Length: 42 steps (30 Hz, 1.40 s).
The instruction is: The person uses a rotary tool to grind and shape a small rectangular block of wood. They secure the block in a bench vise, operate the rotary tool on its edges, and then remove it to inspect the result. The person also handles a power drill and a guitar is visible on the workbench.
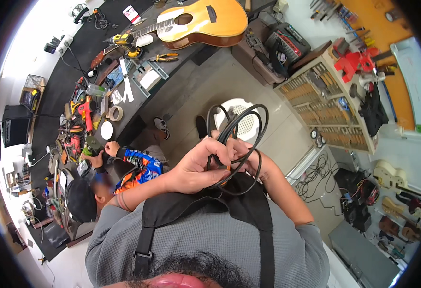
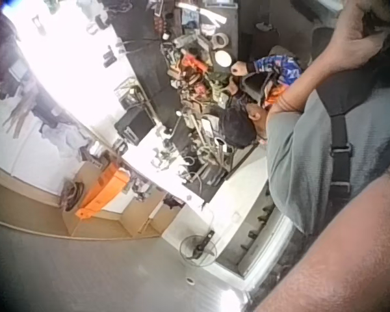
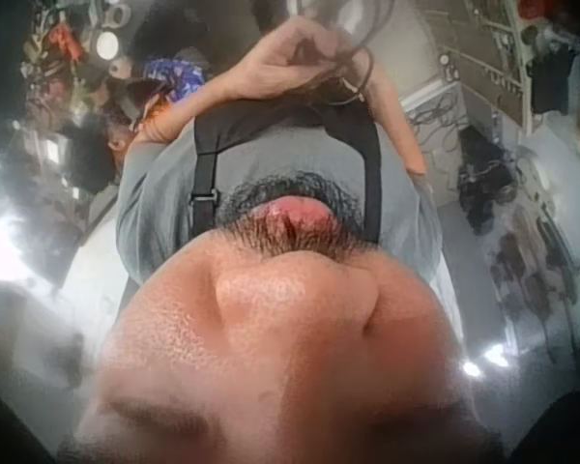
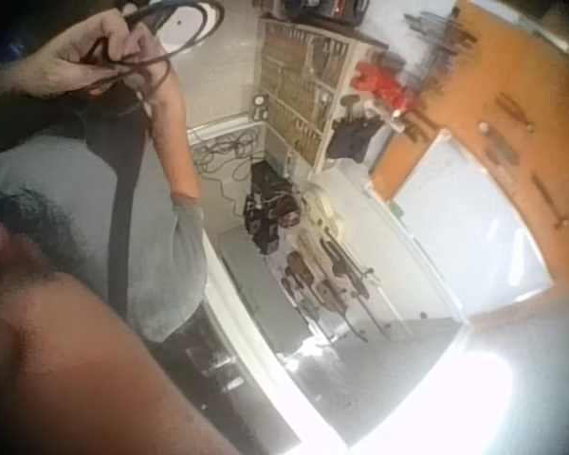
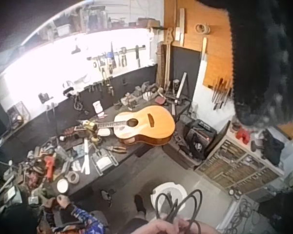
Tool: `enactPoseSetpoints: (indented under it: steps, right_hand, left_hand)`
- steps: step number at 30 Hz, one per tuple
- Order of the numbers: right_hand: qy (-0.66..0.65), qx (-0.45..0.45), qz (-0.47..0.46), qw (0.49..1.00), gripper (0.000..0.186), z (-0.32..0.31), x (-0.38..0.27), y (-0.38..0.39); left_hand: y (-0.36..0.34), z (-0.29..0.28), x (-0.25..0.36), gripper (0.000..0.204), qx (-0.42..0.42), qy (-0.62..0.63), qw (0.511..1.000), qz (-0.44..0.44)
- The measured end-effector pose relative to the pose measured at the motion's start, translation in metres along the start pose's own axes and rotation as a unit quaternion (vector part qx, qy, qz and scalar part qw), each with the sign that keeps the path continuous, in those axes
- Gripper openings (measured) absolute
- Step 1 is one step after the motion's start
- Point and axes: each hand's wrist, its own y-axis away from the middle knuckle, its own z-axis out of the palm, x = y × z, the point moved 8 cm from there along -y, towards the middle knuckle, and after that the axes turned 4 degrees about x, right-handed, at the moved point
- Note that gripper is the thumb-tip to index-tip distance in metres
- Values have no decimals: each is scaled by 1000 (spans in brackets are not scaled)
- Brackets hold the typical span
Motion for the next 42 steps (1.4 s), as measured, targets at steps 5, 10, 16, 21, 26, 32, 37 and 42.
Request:
enactPoseSetpoints:
  steps: [5, 10, 16, 21, 26, 32, 37, 42]
  right_hand:
    - [-64, 80, -45, 994, 40, -7, -65, -82]
    - [73, 168, -98, 978, 50, 0, -143, -149]
    - [346, 117, -125, 923, 58, 21, -198, -227]
    - [550, 9, -110, 828, 83, 65, -233, -274]
    - [665, -147, -259, 685, 85, 103, -292, -296]
    - [664, -256, -326, 622, 55, 33, -350, -325]
    - [679, -379, -190, 599, 28, -79, -370, -324]
    - [744, -342, -144, 556, 24, -221, -358, -351]
  left_hand:
    - [-20, -126, -9, 50, 154, 177, 971, 42]
    - [-2, -232, -50, 65, 220, 225, 939, -140]
    - [25, -356, -19, 31, 385, -323, 839, -209]
    - [-57, -354, 26, 55, 313, -246, 917, -4]
    - [-125, -336, -80, 83, 86, 148, 978, -122]
    - [-191, -331, -126, 74, 405, 247, 876, 84]
    - [-152, -307, -15, 59, 643, 154, 670, 337]
    - [-27, -244, 90, 66, 779, -11, 405, 478]
